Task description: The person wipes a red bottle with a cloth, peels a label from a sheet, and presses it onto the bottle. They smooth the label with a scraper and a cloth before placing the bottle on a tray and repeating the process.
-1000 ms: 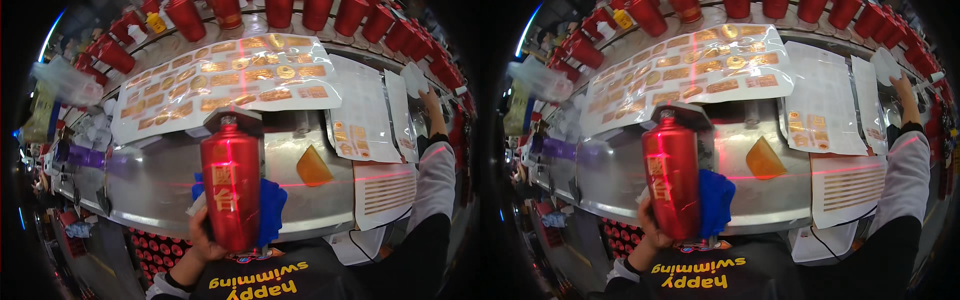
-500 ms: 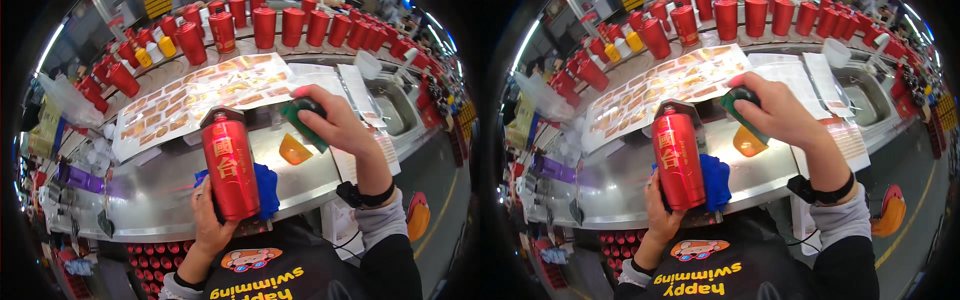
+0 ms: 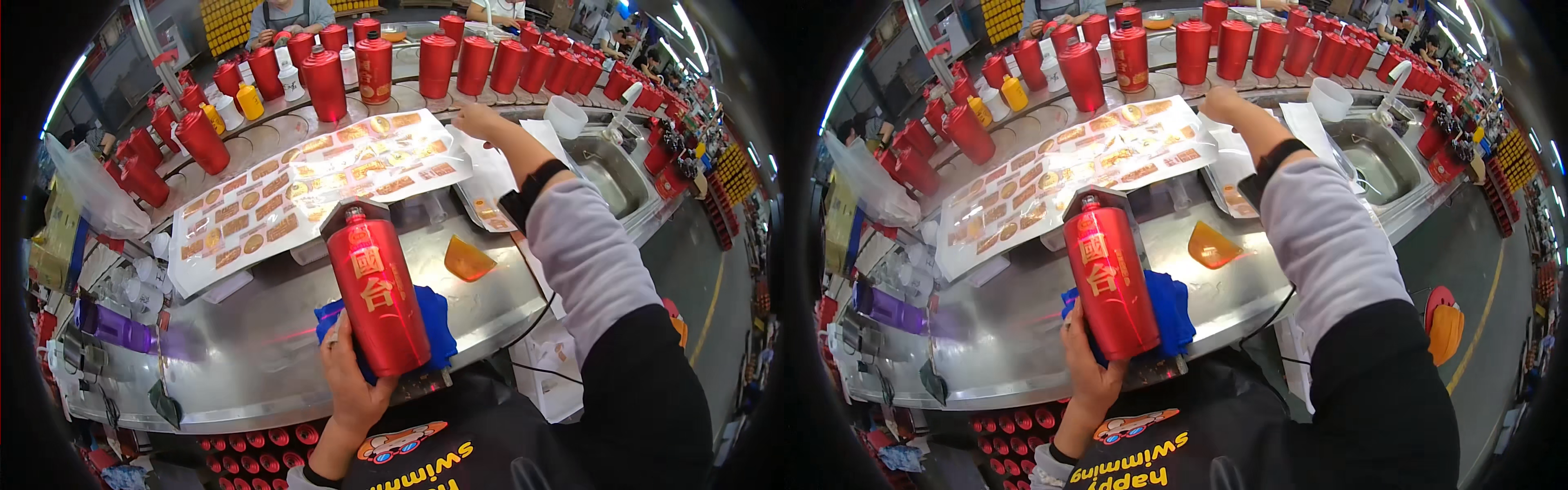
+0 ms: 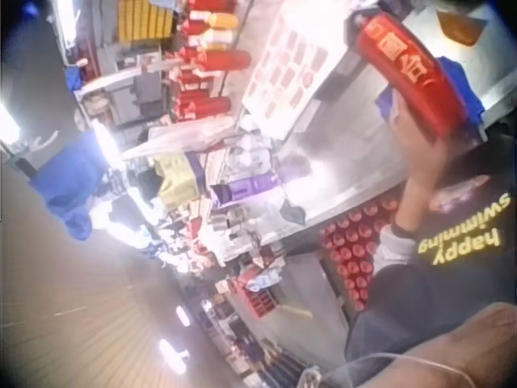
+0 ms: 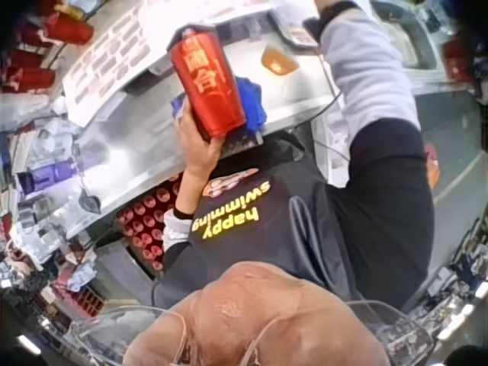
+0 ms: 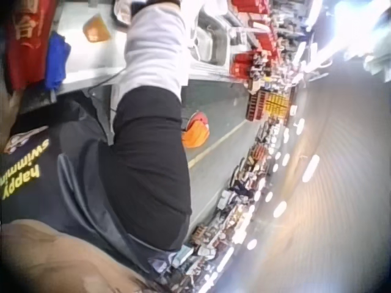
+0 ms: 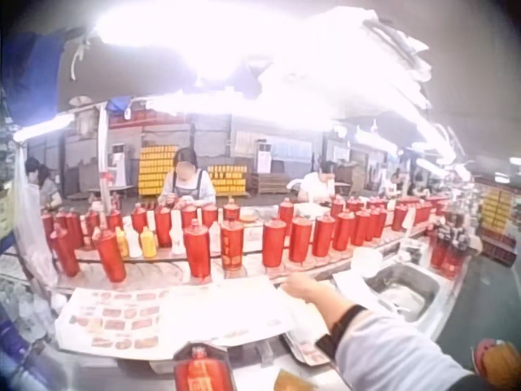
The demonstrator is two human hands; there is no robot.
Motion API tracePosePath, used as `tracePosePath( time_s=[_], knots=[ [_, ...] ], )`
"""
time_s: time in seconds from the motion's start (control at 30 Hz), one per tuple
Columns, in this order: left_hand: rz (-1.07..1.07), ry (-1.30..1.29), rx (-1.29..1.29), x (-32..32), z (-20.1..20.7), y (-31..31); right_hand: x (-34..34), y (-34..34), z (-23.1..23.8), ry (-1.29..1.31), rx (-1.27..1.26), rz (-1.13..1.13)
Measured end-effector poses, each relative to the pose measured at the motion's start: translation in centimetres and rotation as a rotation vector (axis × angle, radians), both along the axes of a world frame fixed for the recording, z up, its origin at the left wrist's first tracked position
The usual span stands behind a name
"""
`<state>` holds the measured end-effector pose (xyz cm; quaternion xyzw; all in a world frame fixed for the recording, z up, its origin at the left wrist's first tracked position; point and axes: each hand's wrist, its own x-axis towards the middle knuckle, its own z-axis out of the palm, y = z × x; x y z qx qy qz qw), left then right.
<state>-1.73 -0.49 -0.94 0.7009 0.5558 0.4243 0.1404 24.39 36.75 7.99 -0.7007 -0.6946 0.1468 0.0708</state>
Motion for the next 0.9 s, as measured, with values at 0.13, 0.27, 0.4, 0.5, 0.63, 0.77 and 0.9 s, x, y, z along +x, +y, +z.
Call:
tracePosePath(
  time_s=[0.13,0.27,0.4,0.5,0.63,0.77,0.9],
  knots=[
    [0.02,0.021,0.002,-0.6,-0.4,-0.4,-3.3,3.7,-0.6,-0.123,0.023,0.14],
    [-0.023,0.011,0.017,-0.1,0.3,0.3,-2.0,11.0,-3.5,-0.406,0.064,0.363],
    [-0.033,0.007,-0.019,-0.7,0.1,0.3,-2.8,12.3,-4.9,-0.3,0.115,0.433],
    [-0.032,-0.016,-0.01,-0.9,0.1,0.5,-5.2,11.5,-3.7,-0.292,-0.057,0.456],
    [-0.081,-0.024,-0.016,-1.1,-0.1,0.6,-5.0,11.2,-3.7,-0.216,0.142,0.345],
    [-0.08,-0.01,-0.025,-1.2,0.0,0.5,-4.4,11.3,-4.2,-0.115,0.464,0.512],
    [-0.083,-0.014,0.0,-1.0,-0.1,0.6,-4.6,11.3,-1.9,-0.165,0.651,0.662]
  ],
)
